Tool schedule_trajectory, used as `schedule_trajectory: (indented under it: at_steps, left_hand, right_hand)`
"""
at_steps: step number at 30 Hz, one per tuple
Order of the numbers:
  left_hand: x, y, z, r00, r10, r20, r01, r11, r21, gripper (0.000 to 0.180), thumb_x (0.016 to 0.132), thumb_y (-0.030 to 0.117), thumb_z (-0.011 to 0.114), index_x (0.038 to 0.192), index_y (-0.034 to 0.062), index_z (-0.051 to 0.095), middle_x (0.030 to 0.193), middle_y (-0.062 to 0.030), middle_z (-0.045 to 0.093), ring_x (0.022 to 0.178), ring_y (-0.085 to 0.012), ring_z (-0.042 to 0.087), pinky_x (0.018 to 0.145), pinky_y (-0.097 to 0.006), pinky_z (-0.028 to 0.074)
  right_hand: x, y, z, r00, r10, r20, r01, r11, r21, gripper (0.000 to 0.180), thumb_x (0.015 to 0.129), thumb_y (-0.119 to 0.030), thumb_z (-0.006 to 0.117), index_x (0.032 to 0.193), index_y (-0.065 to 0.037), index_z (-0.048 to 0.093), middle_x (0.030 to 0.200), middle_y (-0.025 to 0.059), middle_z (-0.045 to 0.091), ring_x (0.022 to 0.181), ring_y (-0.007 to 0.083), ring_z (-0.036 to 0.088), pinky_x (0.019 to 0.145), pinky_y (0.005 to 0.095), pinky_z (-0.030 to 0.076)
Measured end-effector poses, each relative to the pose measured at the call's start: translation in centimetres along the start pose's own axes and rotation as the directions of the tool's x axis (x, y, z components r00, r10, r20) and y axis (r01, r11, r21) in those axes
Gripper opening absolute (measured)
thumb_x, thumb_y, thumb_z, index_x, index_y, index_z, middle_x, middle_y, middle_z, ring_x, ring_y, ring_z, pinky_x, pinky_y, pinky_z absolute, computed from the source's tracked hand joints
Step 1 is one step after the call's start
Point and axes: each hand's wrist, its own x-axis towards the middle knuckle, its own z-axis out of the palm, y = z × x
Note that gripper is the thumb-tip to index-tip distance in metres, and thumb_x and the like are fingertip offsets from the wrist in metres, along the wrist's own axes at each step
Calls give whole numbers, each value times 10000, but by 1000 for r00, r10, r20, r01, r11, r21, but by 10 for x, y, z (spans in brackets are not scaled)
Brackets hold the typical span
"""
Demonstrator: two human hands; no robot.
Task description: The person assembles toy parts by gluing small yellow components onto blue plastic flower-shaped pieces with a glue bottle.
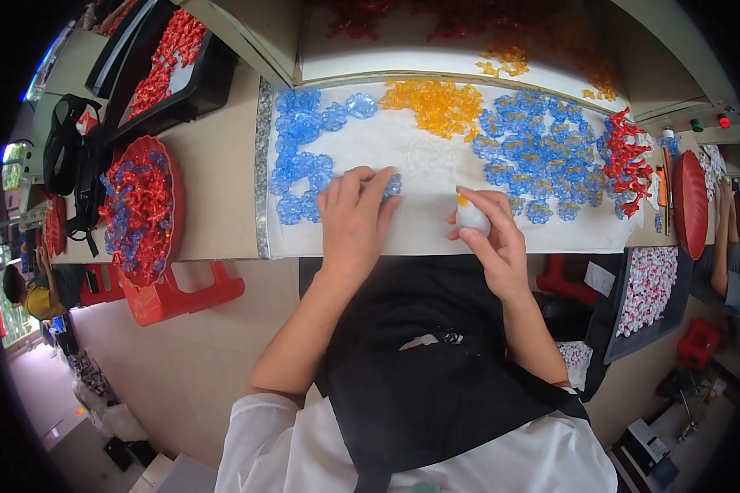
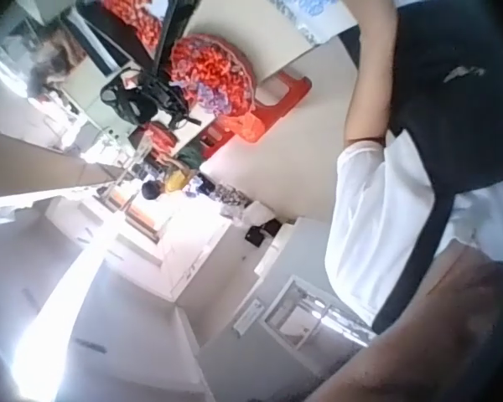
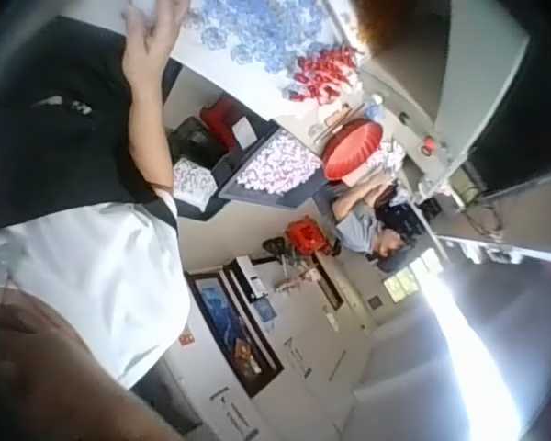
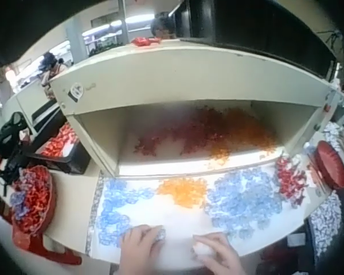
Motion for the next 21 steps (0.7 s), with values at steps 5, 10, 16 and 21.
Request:
schedule_trajectory:
  at_steps: [5, 10, 16, 21]
  left_hand:
    - [-1, 2, -4, 1000, 7, 0, -7, 995, -98, 414, 683, 173, 736, 1073, 114, 612, 1120, -64, 510, 1013, -251, 468, 875, -377, 302]
    - [-3, -3, -2, 997, -31, -64, 31, 1000, 4, 348, 666, 203, 749, 986, 137, 630, 1225, -62, 469, 1176, -272, 388, 999, -473, 184]
    - [-3, -2, -2, 997, -55, -59, 54, 998, -13, 324, 663, 195, 750, 959, 146, 627, 1221, -58, 473, 1184, -272, 389, 1015, -481, 164]
    - [-3, -3, 0, 996, -70, -48, 70, 998, -8, 308, 691, 217, 741, 972, 158, 629, 1236, -46, 480, 1201, -259, 384, 1018, -445, 154]
  right_hand:
    - [2, 7, 5, 985, -44, -167, 47, 999, 14, 367, 799, 16, 602, 1156, 36, 519, 1093, 119, 489, 882, 212, 593, 704, 302, 525]
    - [8, 15, 10, 954, -179, -241, 207, 974, 95, 315, 699, 42, 720, 946, -9, 531, 998, 93, 549, 906, 149, 543, 801, 270, 446]
    - [16, 19, 15, 935, -309, -171, 273, 940, -205, 333, 661, 35, 751, 933, 0, 561, 942, 98, 568, 863, 173, 546, 760, 271, 442]
    - [20, 19, 20, 935, -320, -150, 264, 915, -305, 333, 631, 6, 783, 897, 0, 582, 882, 98, 577, 805, 192, 562, 693, 274, 450]
